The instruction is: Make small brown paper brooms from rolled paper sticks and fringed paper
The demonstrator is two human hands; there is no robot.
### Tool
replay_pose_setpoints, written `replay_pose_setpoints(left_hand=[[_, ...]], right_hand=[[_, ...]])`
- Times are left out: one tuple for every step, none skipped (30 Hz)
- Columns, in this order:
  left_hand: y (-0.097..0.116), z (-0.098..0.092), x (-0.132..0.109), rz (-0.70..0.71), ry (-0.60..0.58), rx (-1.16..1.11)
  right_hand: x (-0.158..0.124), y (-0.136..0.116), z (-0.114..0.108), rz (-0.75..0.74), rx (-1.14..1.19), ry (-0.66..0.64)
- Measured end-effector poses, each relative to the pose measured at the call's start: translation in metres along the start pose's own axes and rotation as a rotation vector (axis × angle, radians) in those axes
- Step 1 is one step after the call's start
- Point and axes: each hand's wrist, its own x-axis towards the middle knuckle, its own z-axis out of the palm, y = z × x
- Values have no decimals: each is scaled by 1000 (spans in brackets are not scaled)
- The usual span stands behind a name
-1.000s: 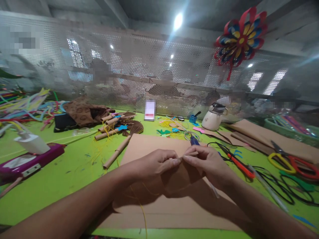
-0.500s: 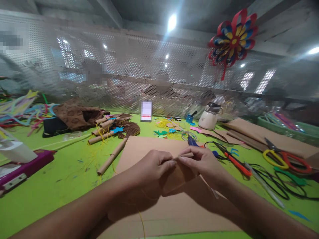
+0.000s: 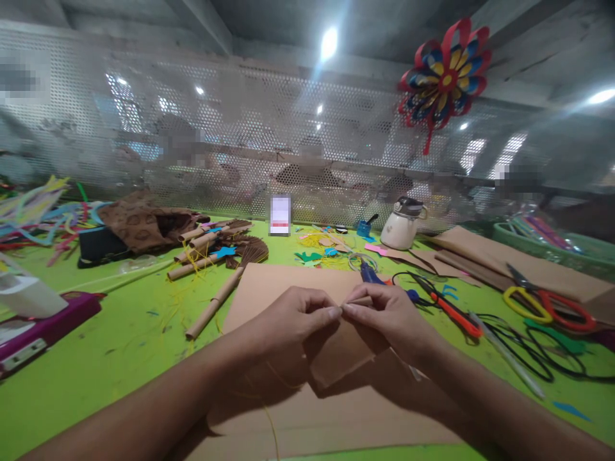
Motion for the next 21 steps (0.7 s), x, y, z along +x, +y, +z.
replay_pose_setpoints(left_hand=[[-1, 0, 0, 1, 14, 7], [-2, 1, 1, 4, 29, 26], [-2, 1, 1, 9, 44, 53], [-2, 1, 1, 13, 56, 81], [-2, 2, 1, 18, 63, 105], [-1, 2, 1, 25, 63, 122], [0, 2, 1, 31, 61, 131], [0, 2, 1, 41, 59, 135], [1, 2, 0, 52, 58, 140], [2, 2, 0, 62, 60, 147], [2, 3, 0, 69, 62, 157], [2, 3, 0, 70, 66, 165], [1, 3, 0, 69, 68, 171], [1, 3, 0, 67, 66, 174], [0, 3, 0, 63, 63, 172], [0, 3, 0, 61, 60, 165], [0, 2, 1, 58, 57, 157], [0, 2, 1, 56, 54, 147], [0, 2, 0, 53, 50, 136], [1, 2, 0, 51, 47, 127], [1, 1, 0, 48, 44, 124]], right_hand=[[0, 0, 1, -2, -9, 4], [0, 0, 1, -2, -20, 9], [0, 0, 2, -3, -28, 12], [0, -1, 3, -3, -30, 14], [0, -1, 3, 2, -28, 12], [0, -3, 4, 13, -19, 6], [0, -3, 4, 28, -3, -1], [0, -4, 4, 47, 18, -8], [0, -5, 4, 68, 37, -13], [0, -5, 4, 84, 55, -12], [-1, -4, 4, 95, 70, -6], [-1, -4, 5, 99, 80, 6], [-1, -3, 5, 97, 85, 17], [-1, -3, 6, 95, 89, 28], [-1, -3, 6, 92, 90, 37], [-1, -3, 7, 90, 88, 43], [-1, -3, 7, 90, 84, 45], [-1, -3, 8, 87, 77, 51], [-1, -3, 8, 81, 67, 57], [0, -4, 7, 70, 53, 68], [0, -4, 7, 59, 40, 77]])
